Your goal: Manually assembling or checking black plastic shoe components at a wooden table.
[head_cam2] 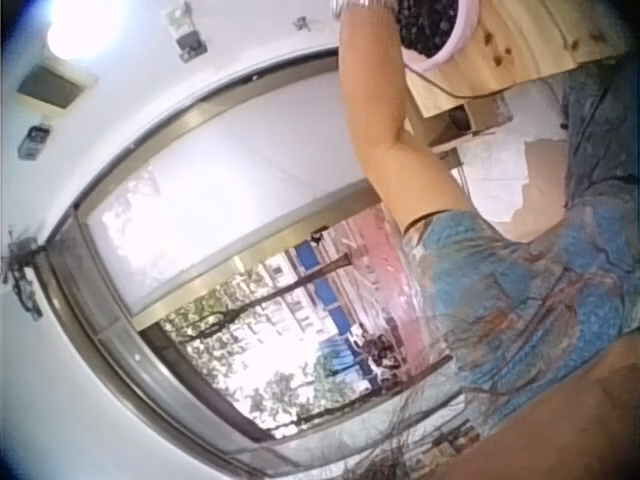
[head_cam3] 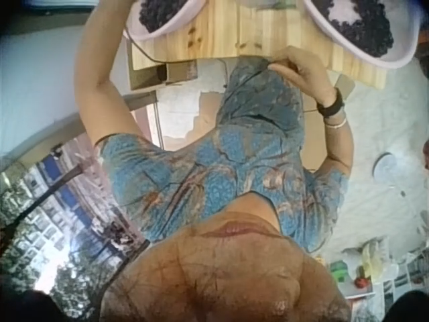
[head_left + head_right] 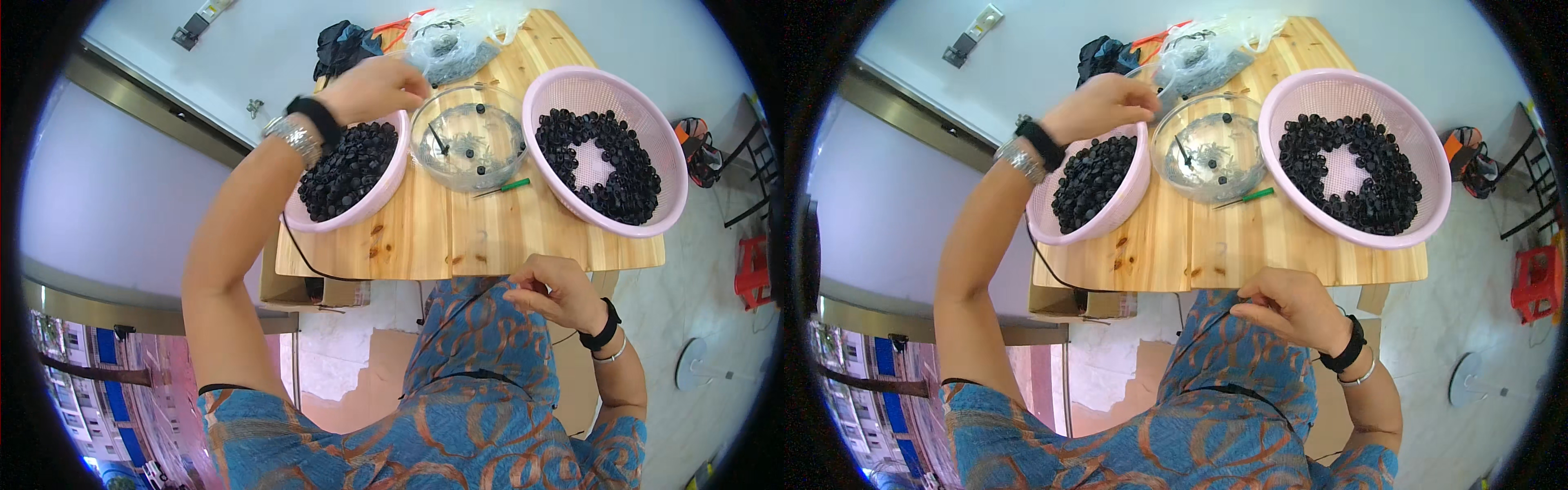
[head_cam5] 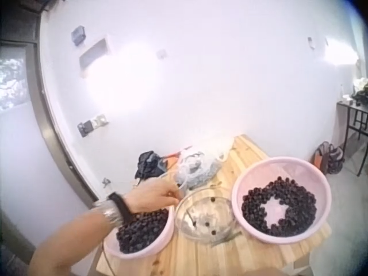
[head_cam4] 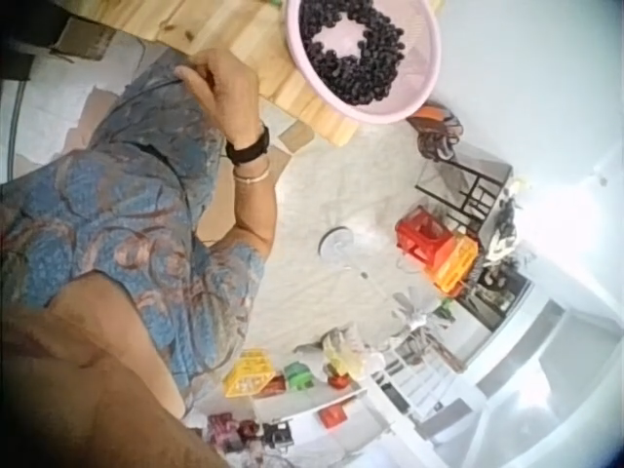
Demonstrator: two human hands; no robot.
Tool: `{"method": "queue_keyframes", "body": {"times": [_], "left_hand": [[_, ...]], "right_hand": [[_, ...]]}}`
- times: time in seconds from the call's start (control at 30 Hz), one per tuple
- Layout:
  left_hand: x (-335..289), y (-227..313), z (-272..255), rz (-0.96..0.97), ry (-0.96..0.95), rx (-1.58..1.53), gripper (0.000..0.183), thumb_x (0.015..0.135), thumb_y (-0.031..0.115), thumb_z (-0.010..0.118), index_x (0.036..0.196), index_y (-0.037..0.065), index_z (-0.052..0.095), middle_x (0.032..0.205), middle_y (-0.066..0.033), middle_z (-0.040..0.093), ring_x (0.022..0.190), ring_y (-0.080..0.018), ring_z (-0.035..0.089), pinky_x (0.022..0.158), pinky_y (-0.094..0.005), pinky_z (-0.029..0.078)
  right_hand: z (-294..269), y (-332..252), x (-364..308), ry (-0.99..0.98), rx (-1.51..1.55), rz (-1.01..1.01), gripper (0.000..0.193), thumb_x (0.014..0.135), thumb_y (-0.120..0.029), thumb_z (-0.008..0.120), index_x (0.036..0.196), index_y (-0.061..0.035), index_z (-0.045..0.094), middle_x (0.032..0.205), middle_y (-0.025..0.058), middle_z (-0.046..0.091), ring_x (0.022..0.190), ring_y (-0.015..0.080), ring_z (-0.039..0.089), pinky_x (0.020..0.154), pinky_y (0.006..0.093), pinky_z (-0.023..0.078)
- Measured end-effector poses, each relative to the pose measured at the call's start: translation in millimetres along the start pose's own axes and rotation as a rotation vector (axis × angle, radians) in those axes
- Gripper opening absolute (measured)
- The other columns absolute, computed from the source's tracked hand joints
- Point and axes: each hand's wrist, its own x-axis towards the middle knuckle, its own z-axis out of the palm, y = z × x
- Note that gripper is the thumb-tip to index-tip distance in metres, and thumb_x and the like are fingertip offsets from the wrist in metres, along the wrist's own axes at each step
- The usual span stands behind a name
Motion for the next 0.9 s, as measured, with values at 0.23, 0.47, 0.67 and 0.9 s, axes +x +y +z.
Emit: {"method": "queue_keyframes", "body": {"times": [0.23, 0.47, 0.67, 0.9], "left_hand": [[74, 15, 78, 0.115, -0.357, 0.201, 0.031, 0.063, 0.018, 0.07, 0.092, 0.011, 0.066, 0.093, -0.0096, 0.064, 0.089, -0.0239, 0.06, 0.075, -0.0352, 0.047], [80, 24, 97, 0.178, -0.323, 0.311, 0.015, 0.068, 0.013, 0.061, 0.081, 0.007, 0.067, 0.08, -0.0132, 0.064, 0.077, -0.0305, 0.062, 0.066, -0.0384, 0.049], [80, 28, 110, 0.157, -0.287, 0.419, 0.012, 0.068, 0.008, 0.058, 0.076, 0.002, 0.064, 0.076, -0.0167, 0.063, 0.076, -0.0323, 0.061, 0.066, -0.0395, 0.048], [64, 15, 79, 0.203, 0.093, 0.119, 0.015, 0.069, 0.01, 0.058, 0.08, 0.003, 0.066, 0.079, -0.0151, 0.064, 0.075, -0.0291, 0.062, 0.067, -0.0356, 0.049]], "right_hand": [[-12, 1, 10, -0.008, -0.1, -0.087, 0.021, 0.072, -0.021, 0.071, 0.076, -0.0048, 0.058, 0.059, 0.0063, 0.05, 0.051, 0.0219, 0.051, 0.046, 0.03, 0.039], [-18, 2, 14, 0.022, -0.157, -0.229, 0.021, 0.072, -0.022, 0.07, 0.077, -0.006, 0.057, 0.06, 0.0068, 0.05, 0.052, 0.0249, 0.051, 0.047, 0.0327, 0.04], [-15, -13, 31, 0.013, -0.288, -0.262, 0.023, 0.074, -0.024, 0.068, 0.079, -0.006, 0.055, 0.061, 0.0077, 0.05, 0.055, 0.0265, 0.052, 0.049, 0.0344, 0.041], [-7, -48, 57, 0.136, -0.485, -0.242, 0.017, 0.075, -0.017, 0.065, 0.08, -0.0054, 0.054, 0.067, 0.0075, 0.051, 0.059, 0.0269, 0.052, 0.051, 0.0351, 0.041]]}}
